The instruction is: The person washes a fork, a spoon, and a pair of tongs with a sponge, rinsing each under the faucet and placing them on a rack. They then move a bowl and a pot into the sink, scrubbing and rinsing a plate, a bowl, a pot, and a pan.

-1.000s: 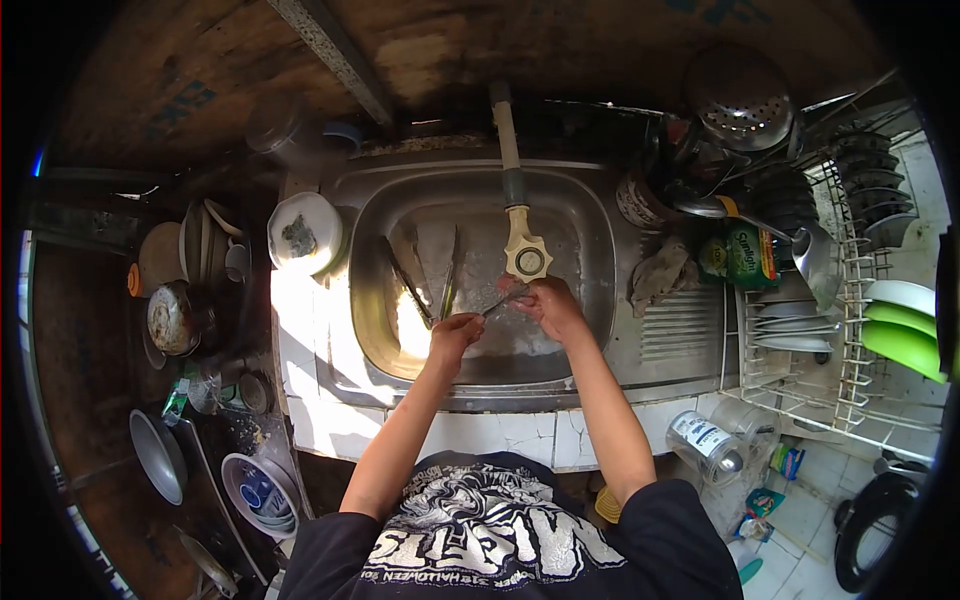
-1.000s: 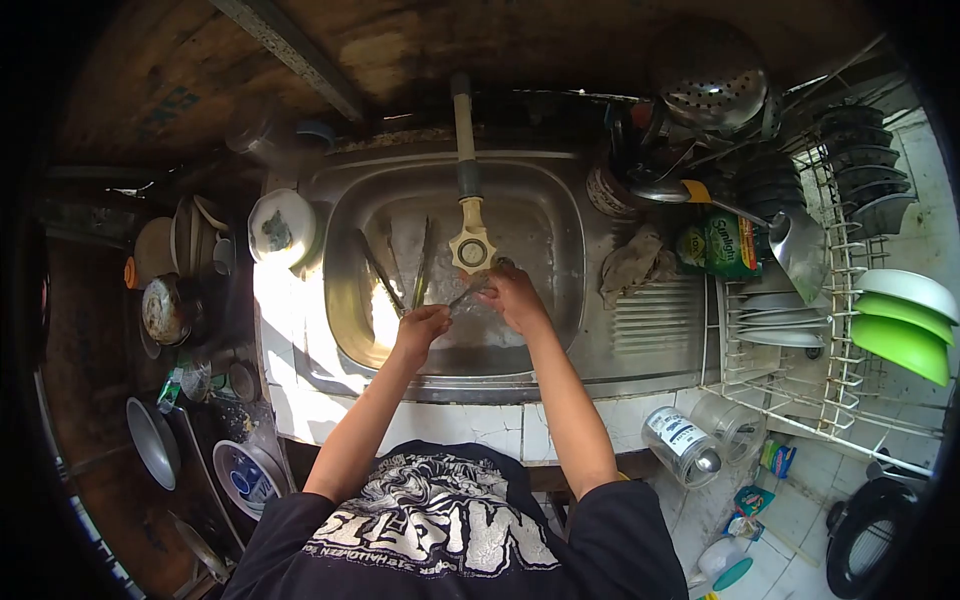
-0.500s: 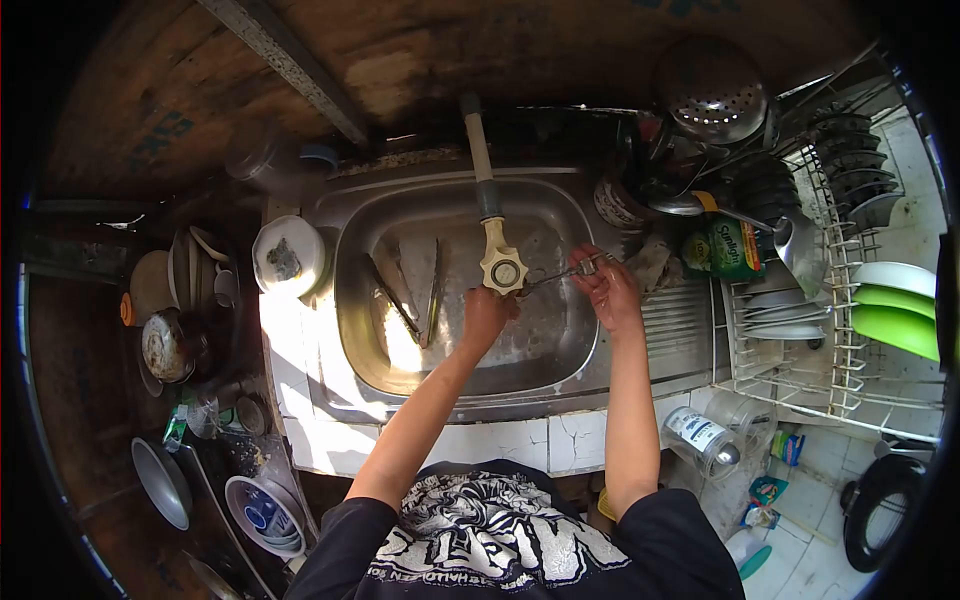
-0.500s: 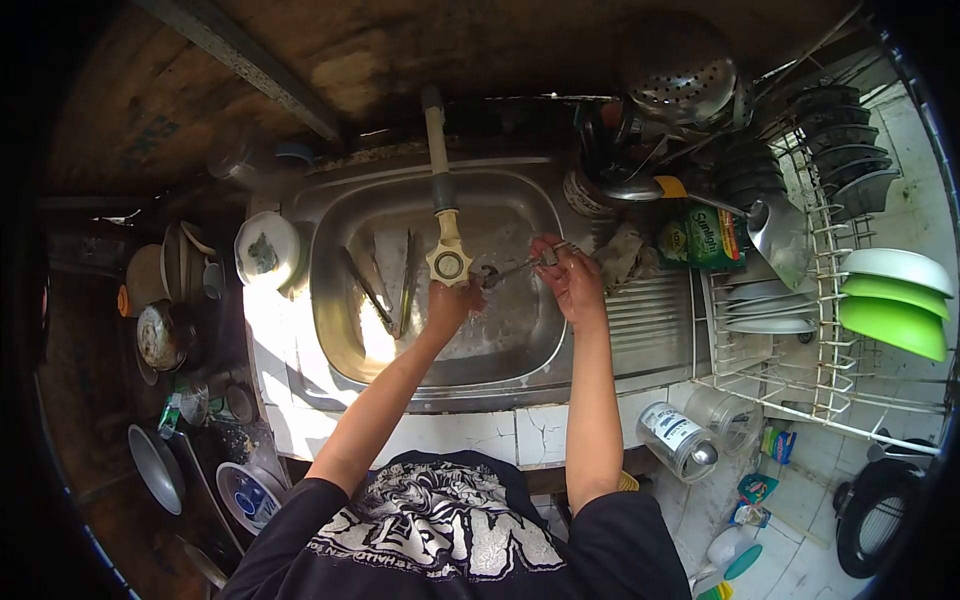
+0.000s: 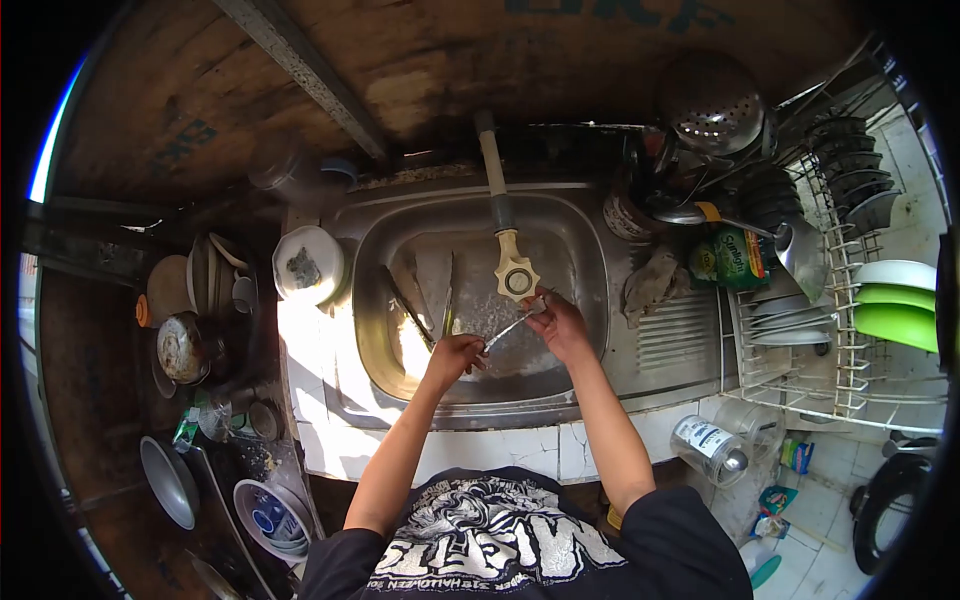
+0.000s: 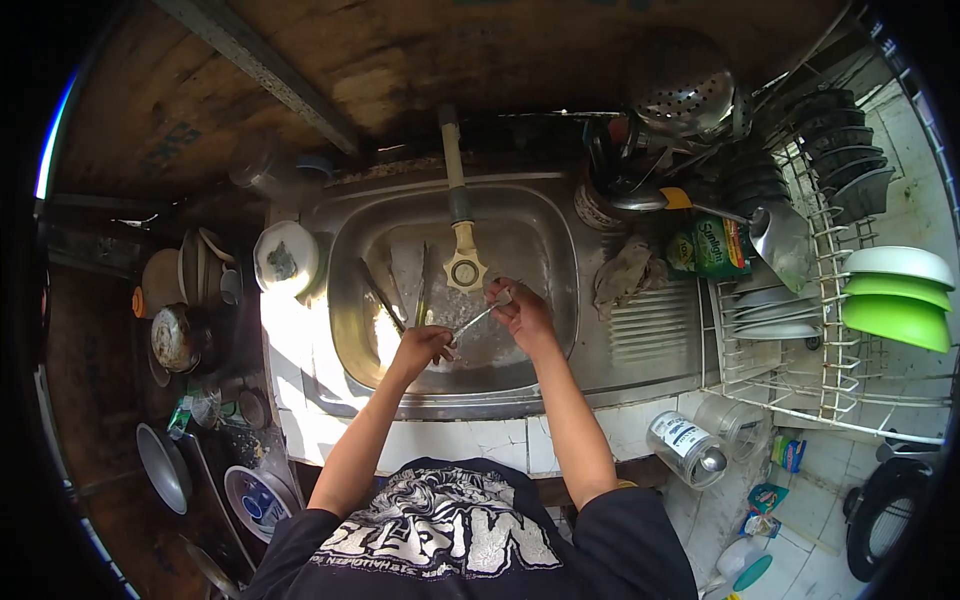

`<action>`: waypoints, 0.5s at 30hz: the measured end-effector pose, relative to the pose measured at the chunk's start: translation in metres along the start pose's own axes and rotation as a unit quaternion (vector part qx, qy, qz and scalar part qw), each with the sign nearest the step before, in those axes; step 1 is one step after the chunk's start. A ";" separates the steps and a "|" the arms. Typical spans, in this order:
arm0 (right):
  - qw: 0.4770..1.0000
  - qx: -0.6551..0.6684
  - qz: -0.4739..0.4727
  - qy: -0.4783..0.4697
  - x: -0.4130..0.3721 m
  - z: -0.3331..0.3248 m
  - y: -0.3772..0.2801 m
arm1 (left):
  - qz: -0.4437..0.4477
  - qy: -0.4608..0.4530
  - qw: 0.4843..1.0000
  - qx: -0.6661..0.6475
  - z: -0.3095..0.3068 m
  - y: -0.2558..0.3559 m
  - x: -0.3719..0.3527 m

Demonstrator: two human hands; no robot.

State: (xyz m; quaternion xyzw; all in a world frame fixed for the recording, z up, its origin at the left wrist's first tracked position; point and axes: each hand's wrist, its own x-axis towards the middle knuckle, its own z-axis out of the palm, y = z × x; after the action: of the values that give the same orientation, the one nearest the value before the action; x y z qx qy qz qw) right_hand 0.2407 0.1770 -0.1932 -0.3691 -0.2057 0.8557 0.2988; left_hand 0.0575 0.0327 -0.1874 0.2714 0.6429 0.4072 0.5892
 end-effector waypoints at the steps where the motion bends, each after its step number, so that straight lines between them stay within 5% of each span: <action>1: 1.000 -0.018 -0.001 0.016 0.002 0.006 0.013 | 0.002 0.008 1.000 0.021 -0.008 -0.003 -0.006; 10: 0.992 -0.044 0.077 0.085 0.016 0.040 0.053 | -0.030 0.064 0.997 -0.043 -0.060 -0.039 -0.018; 15: 0.994 -0.032 0.084 -0.057 0.010 0.021 -0.003 | 0.016 0.072 0.997 -0.035 -0.037 -0.014 -0.004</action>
State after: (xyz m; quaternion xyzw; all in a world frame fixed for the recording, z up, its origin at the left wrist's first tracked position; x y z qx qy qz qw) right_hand 0.2203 0.1834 -0.1829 -0.3451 -0.2184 0.8902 0.2017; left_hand 0.0237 0.0147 -0.1976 0.2311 0.6646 0.4572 0.5439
